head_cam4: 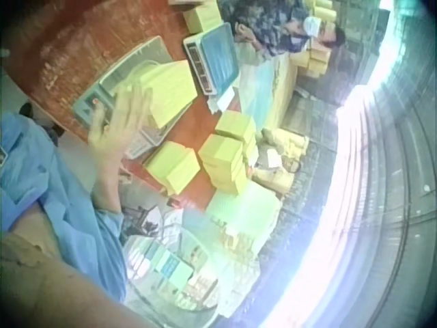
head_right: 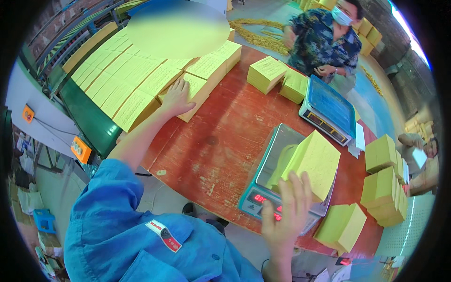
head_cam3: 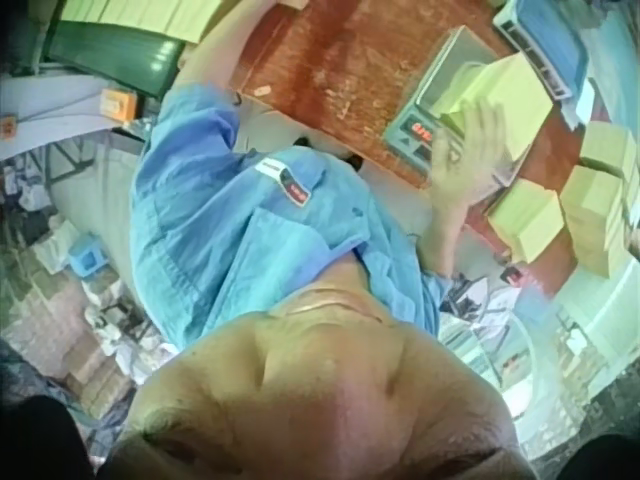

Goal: The person weighs stacks of yellow sheets on a digital scale, adds and removes sheets by hand, stacks them on the table, and presses a control button panel to advance items on a conveyor.

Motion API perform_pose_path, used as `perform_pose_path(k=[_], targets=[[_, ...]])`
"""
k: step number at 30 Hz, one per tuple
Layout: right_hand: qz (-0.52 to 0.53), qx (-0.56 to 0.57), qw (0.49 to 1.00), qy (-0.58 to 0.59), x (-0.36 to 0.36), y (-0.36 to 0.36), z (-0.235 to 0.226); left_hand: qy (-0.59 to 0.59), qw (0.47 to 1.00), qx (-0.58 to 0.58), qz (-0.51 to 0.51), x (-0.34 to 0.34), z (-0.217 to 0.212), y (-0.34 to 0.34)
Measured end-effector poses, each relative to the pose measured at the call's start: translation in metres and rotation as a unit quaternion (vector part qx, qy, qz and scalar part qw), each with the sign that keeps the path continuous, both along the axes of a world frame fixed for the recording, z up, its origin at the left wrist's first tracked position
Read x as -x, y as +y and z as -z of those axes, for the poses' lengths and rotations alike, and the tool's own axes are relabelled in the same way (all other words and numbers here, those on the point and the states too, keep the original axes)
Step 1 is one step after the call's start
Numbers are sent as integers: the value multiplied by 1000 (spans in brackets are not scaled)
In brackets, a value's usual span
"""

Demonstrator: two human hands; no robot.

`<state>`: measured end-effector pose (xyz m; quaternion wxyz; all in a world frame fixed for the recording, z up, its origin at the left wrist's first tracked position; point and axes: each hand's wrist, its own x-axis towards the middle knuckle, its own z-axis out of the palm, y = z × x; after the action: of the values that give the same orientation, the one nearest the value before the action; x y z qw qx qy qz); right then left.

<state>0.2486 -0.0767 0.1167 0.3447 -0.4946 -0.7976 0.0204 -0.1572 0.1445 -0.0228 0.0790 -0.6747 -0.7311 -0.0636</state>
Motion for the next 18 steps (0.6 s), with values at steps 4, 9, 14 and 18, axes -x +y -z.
perform_pose_path(k=[4, 9, 14, 18], targets=[[-73, 42, 996, 43, 62, 3, 14, -60, 979, 7, 196, 11, 6, -40], [-126, 92, 981, 115, 134, 70, 72, -92, 876, 132, 455, -19, -35, -151], [-152, 398, 901, 88, 163, 85, 129, -226, 921, 12, 316, 17, -22, -228], [-72, 388, 902, 175, 160, 32, 112, -742, 665, 32, -84, 23, 58, -307]])
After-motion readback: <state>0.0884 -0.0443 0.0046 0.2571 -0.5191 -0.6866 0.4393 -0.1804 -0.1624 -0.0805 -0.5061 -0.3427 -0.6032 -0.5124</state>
